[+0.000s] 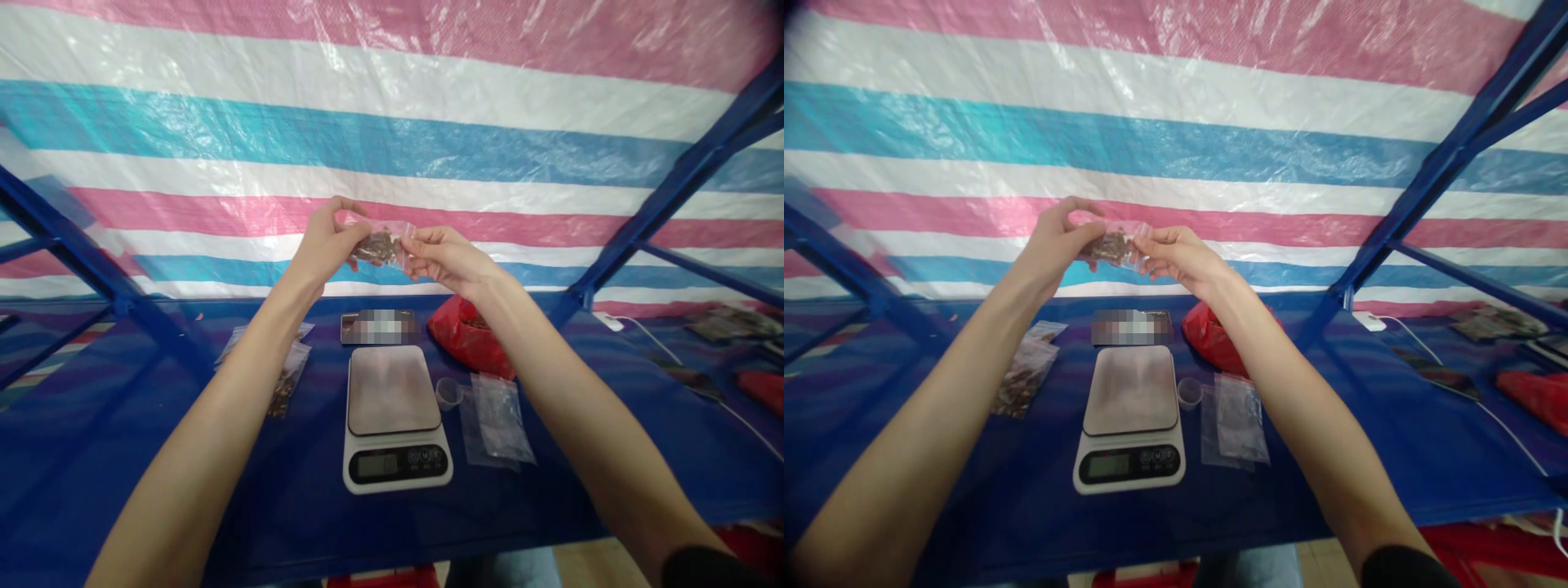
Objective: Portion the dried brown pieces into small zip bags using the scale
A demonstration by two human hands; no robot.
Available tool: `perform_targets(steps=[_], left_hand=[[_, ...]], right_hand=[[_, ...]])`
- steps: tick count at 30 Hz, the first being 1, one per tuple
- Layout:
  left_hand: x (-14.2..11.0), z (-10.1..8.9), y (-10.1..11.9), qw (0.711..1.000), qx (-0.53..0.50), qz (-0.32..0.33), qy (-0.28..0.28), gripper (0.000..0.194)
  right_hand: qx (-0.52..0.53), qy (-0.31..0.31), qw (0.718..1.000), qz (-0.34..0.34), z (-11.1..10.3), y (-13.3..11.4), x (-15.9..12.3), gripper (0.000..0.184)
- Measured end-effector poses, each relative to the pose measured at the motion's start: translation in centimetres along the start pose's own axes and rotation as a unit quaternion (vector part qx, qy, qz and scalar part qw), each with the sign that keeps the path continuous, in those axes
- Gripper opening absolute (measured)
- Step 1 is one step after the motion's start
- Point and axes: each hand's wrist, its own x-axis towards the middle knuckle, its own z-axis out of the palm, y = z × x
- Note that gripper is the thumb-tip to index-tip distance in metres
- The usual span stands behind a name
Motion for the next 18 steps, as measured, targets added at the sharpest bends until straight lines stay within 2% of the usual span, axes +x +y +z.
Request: perform_targets(steps=[3, 6, 8, 10, 13, 16, 18], left_hand=[[0.4, -0.6, -0.3, 0.992, 0.073, 0.084, 0.066, 0.026], [-0.2, 0.1, -0.1, 0.964, 0.127, 0.175, 0.156, 0.02], [-0.8, 1.2, 0.0, 0.962, 0.123, 0.189, 0.151, 0.013], [-1.3, 2.4, -0.2, 0.972, 0.112, 0.18, 0.103, 0.015], [-1.8, 3.4, -1.0, 0.988, 0.082, 0.132, -0.013, 0.034], [-1.8, 3.3, -1.7, 0.986, 0.024, 0.08, -0.141, 0.043], [-1.9, 3.1, -1.9, 0.979, -0.007, 0.06, -0.197, 0.045]], right_hand=[[0.003, -0.013, 1.0, 0.002, -0.5, -0.3, 0.2, 0.039], [-0.01, 0.009, 1.0, -0.005, -0.4, 0.5, 0.6, 0.037], [-0.024, 0.015, 1.0, -0.007, -0.3, 1.2, 0.8, 0.035], [-0.033, 0.016, 0.999, -0.007, -0.2, 1.8, 0.9, 0.035], [-0.036, 0.017, 0.999, -0.001, -0.2, 2.3, 1.0, 0.035], [-0.031, 0.02, 0.999, -0.001, -0.3, 2.5, 0.9, 0.033], [-0.027, 0.019, 0.999, 0.0, -0.2, 2.5, 0.9, 0.031]])
